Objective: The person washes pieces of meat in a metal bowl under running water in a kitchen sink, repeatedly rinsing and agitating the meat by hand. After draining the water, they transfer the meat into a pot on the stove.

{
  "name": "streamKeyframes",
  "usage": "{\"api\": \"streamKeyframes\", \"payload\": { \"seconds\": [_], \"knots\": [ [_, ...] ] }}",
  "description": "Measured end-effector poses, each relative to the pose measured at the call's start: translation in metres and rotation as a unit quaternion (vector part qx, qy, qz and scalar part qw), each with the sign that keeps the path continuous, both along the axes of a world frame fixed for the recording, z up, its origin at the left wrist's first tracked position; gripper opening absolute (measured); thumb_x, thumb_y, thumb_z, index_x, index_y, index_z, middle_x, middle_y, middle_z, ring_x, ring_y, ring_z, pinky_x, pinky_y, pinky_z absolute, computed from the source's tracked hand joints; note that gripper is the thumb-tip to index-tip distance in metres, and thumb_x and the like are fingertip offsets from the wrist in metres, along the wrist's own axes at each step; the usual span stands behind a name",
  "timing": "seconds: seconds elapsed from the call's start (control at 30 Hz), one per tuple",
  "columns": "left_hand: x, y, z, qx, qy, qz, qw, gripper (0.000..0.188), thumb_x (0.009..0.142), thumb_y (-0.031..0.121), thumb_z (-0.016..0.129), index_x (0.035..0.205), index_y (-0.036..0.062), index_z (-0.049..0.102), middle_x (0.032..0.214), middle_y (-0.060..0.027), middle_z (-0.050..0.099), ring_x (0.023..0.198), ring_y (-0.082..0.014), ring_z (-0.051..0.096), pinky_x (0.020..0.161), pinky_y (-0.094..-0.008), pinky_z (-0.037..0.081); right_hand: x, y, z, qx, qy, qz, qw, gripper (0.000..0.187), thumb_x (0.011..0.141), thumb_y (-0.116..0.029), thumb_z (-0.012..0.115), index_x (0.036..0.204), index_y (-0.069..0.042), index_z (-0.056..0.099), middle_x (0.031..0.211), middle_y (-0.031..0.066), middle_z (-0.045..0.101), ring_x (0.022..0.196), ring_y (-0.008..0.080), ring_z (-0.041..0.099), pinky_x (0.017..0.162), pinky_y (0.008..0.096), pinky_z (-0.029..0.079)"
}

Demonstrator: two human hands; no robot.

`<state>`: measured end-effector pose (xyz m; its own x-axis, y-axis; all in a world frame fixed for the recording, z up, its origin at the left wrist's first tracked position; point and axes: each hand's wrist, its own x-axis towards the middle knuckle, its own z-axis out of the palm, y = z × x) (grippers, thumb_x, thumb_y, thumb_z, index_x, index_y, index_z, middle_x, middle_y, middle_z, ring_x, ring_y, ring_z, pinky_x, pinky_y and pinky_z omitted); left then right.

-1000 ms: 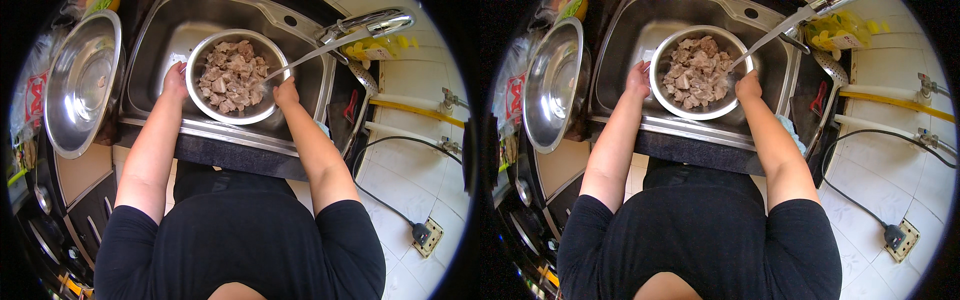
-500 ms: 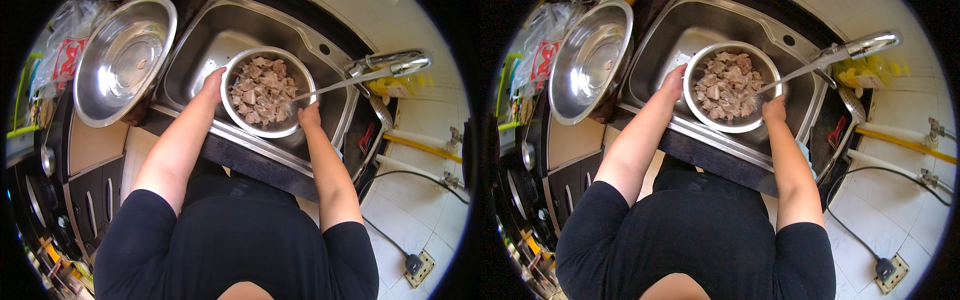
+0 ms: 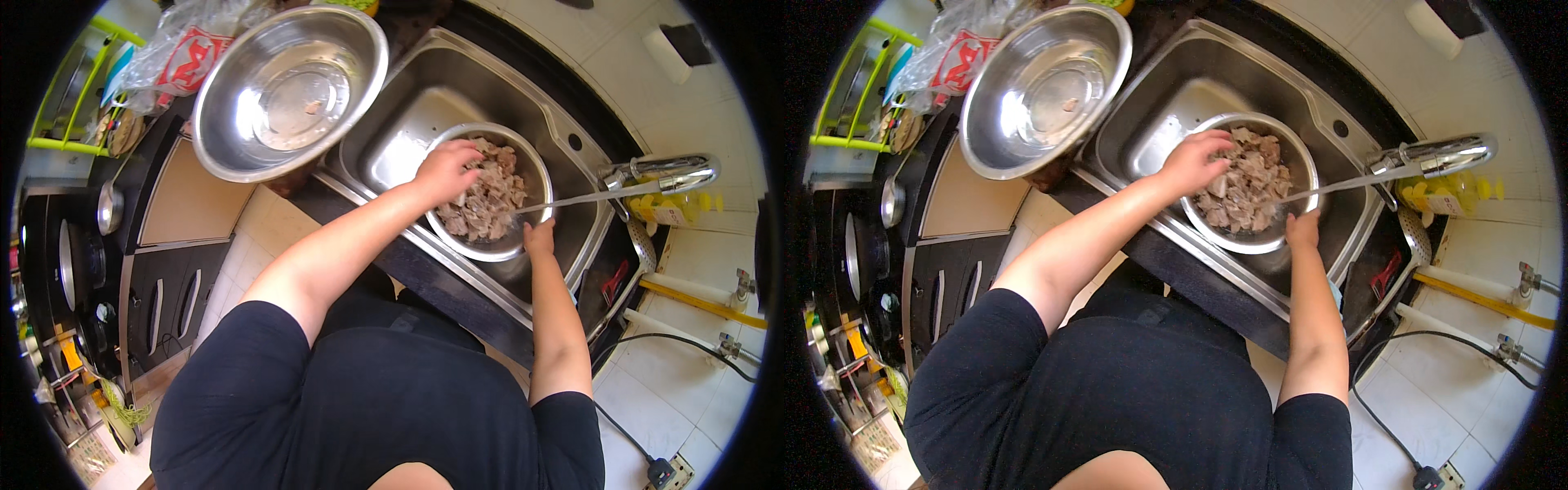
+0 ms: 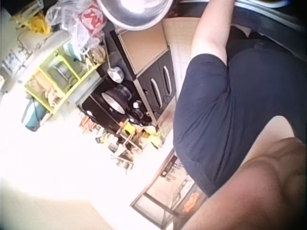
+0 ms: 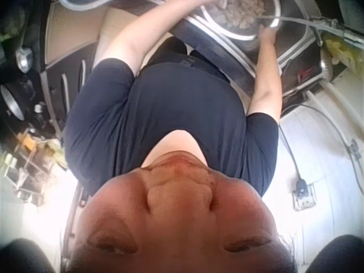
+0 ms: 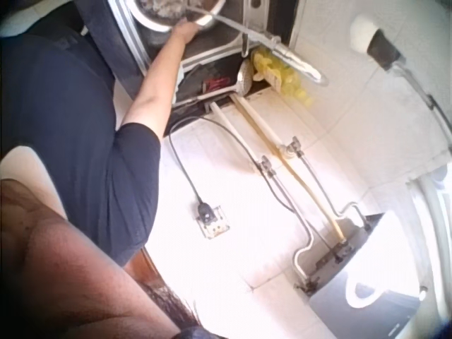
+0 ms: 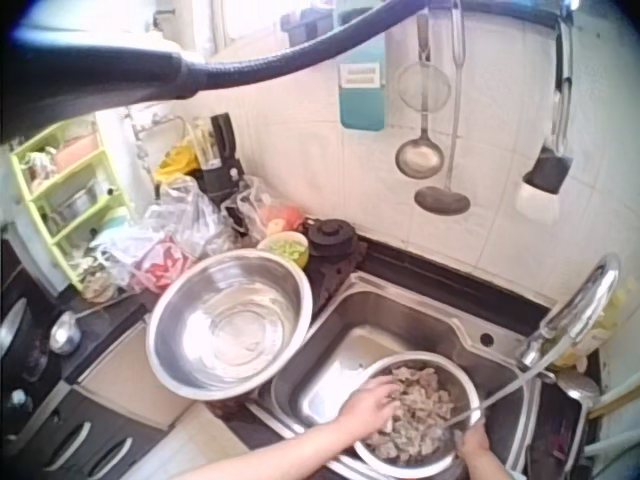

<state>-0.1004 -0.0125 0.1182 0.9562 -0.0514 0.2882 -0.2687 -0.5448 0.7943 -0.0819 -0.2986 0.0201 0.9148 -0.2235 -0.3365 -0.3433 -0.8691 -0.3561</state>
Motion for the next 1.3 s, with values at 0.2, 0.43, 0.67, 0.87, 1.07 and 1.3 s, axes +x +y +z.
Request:
{"api": "streamKeyframes", "payload": {
  "seconds": [0.2,0.43,0.67,0.87,1.07,1.3],
  "knots": [
    [0.008,0.141,0.132,0.091,-0.061,0.095,0.989,0.015,0.077,0.021,0.060,0.086,0.0113,0.067,0.091,-0.0093,0.063,0.086,-0.0276,0.059,0.077,-0.0373,0.046,-0.029,-0.009,0.051,-0.053,-0.053,0.039,0.996,0.058,0.078,-0.040,0.058,0.118,0.001,0.048,0.115,0.0257,0.049,0.109,0.0374,0.047,0.093,0.0400,0.038],
    [0.019,0.268,0.097,0.336,0.250,0.130,0.899,0.025,0.074,0.025,0.062,0.094,0.0101,0.064,0.092,-0.0120,0.064,0.087,-0.0273,0.060,0.076,-0.0361,0.047,-0.070,0.014,0.071,0.066,-0.130,0.055,0.988,0.037,0.080,-0.027,0.058,0.104,0.000,0.058,0.107,0.0191,0.056,0.102,0.0325,0.052,0.089,0.0371,0.041],
    [0.022,0.263,0.079,0.413,0.261,0.055,0.871,0.019,0.072,0.023,0.065,0.084,0.0099,0.060,0.085,-0.0121,0.062,0.085,-0.0296,0.058,0.072,-0.0404,0.045,-0.086,0.076,0.087,0.177,-0.156,0.081,0.968,0.031,0.081,-0.022,0.058,0.104,-0.002,0.058,0.099,0.0160,0.059,0.092,0.0268,0.058,0.083,0.0334,0.044],
    [0.017,0.251,0.122,0.310,0.155,0.083,0.934,0.025,0.075,0.017,0.059,0.100,0.0114,0.058,0.092,-0.0132,0.063,0.087,-0.0308,0.059,0.074,-0.0393,0.046,-0.101,0.112,0.128,0.144,-0.210,0.125,0.959,0.029,0.080,-0.021,0.059,0.101,-0.001,0.059,0.097,0.0152,0.058,0.088,0.0269,0.058,0.078,0.0325,0.046],
    [-0.016,0.183,0.177,-0.097,-0.020,-0.075,0.992,0.012,0.080,0.009,0.061,0.091,0.0033,0.060,0.078,-0.0014,0.060,0.070,-0.0078,0.054,0.063,-0.0220,0.045,-0.110,0.102,0.140,0.165,-0.192,0.049,0.966,0.030,0.082,-0.024,0.058,0.100,0.000,0.060,0.094,0.0155,0.060,0.087,0.0250,0.060,0.077,0.0321,0.046],
    [-0.053,0.100,0.137,-0.264,0.220,-0.200,0.917,0.015,0.080,0.016,0.065,0.087,0.0034,0.059,0.075,0.0020,0.057,0.069,-0.0045,0.050,0.060,-0.0181,0.039,-0.135,0.084,0.121,0.158,-0.201,-0.006,0.967,0.028,0.082,-0.023,0.057,0.098,-0.001,0.061,0.092,0.0160,0.061,0.086,0.0263,0.060,0.076,0.0329,0.046]
  ]
}}
